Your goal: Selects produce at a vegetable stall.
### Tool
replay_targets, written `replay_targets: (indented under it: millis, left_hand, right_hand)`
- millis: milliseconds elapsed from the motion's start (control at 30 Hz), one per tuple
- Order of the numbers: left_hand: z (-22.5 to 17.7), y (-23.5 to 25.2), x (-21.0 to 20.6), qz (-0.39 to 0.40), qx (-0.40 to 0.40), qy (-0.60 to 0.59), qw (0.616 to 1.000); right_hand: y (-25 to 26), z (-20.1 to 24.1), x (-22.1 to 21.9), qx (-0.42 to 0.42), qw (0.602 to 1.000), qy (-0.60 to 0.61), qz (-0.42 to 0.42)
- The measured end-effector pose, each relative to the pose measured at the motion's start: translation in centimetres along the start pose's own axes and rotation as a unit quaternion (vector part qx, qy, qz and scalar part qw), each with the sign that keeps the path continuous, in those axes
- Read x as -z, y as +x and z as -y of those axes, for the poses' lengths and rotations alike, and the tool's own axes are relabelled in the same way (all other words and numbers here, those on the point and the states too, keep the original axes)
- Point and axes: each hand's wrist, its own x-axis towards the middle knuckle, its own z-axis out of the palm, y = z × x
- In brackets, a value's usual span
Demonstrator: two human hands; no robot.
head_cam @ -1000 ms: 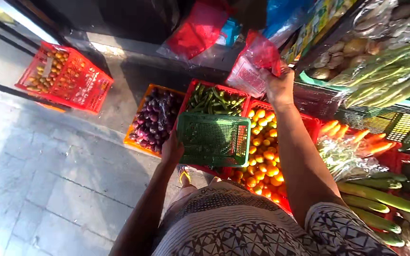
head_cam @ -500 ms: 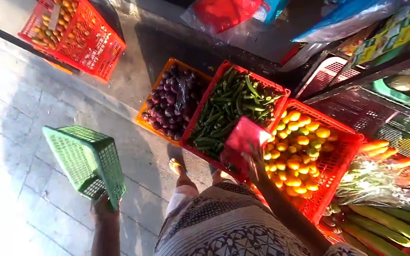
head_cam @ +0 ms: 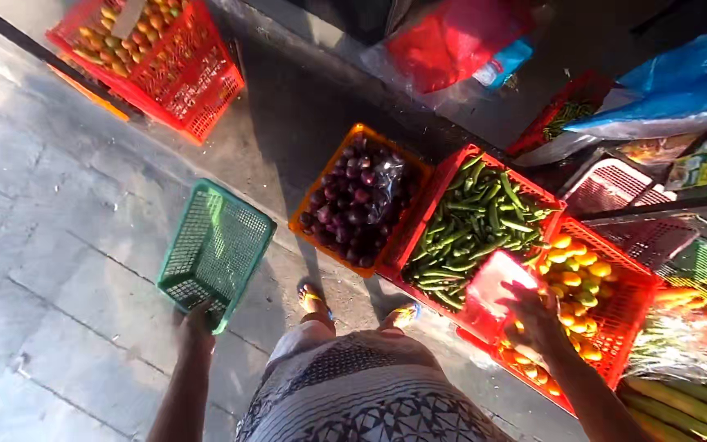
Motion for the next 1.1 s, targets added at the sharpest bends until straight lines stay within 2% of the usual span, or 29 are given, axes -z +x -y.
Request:
replay_targets:
  millis: [67, 100, 200, 267, 333, 433, 500, 567, 667, 733, 800, 867, 933, 1000, 1033, 1100]
  left_hand:
    - [-0.5, 2.2, 1.2, -0.003, -0.013, 0.022, 1.000]
    - [-0.9, 3.3, 1.7, -0.004, -0.018, 0.036, 0.999]
    - [-2.1, 5.7, 2.2, 0.013, -0.029, 0.070, 0.997]
    - [-2.9, 6.9, 2.1, 0.022, -0.027, 0.086, 0.996]
    - [-3.2, 7.7, 2.3, 0.029, -0.018, 0.095, 0.995]
    - [-3.3, 7.7, 3.6, 0.031, -0.021, 0.099, 0.994]
    - [-3.7, 7.1, 4.9, 0.009, -0.021, 0.097, 0.995]
    - [-4.0, 6.1, 6.4, -0.029, -0.008, 0.102, 0.994]
    - [-5.1, 4.7, 8.6, -0.097, 0.009, 0.087, 0.991]
    - [-6.1, 4.2, 9.1, -0.130, 0.020, 0.054, 0.990]
    - [-6.8, 4.6, 9.5, -0.155, 0.030, 0.023, 0.987]
    - [-7.7, 5.9, 9.7, -0.169, 0.047, 0.006, 0.985]
    - [-8.8, 8.6, 9.3, -0.170, 0.070, 0.006, 0.983]
    - [-10.0, 12.1, 8.7, -0.152, 0.077, 0.010, 0.985]
    - [-10.7, 14.3, 8.2, -0.142, 0.077, 0.016, 0.987]
    - [-12.2, 19.2, 7.7, -0.105, 0.074, 0.022, 0.992]
  right_hand:
    - [4.6, 6.2, 1.8, -0.059, 0.994, 0.039, -0.078]
    - [7.4, 9.3, 2.4, -0.099, 0.988, 0.083, -0.086]
    - [16.5, 16.0, 1.6, -0.210, 0.952, 0.222, -0.031]
    - [22.2, 17.4, -1.7, -0.255, 0.924, 0.283, -0.015]
    - [26.7, 16.7, -6.1, -0.303, 0.898, 0.318, -0.017]
    - [31.3, 15.4, -10.5, -0.351, 0.849, 0.387, -0.083]
    - [33.0, 16.7, -10.9, -0.350, 0.814, 0.448, -0.121]
    - [33.7, 18.7, -9.9, -0.331, 0.824, 0.436, -0.143]
    - [33.9, 21.9, -7.8, -0.307, 0.877, 0.336, -0.154]
    - [35.5, 23.8, -6.2, -0.237, 0.904, 0.308, -0.177]
    - [38.6, 25.8, -4.4, -0.126, 0.933, 0.301, -0.153]
    - [42.6, 30.6, -0.3, -0.042, 0.939, 0.333, -0.068]
    - [46.1, 37.5, 4.8, 0.090, 0.929, 0.355, -0.042]
    - [47.4, 45.3, 10.3, 0.273, 0.904, 0.310, -0.112]
    - [47.3, 49.3, 13.3, 0.365, 0.874, 0.281, -0.155]
    - [45.6, 56.9, 19.4, 0.522, 0.783, 0.257, -0.221]
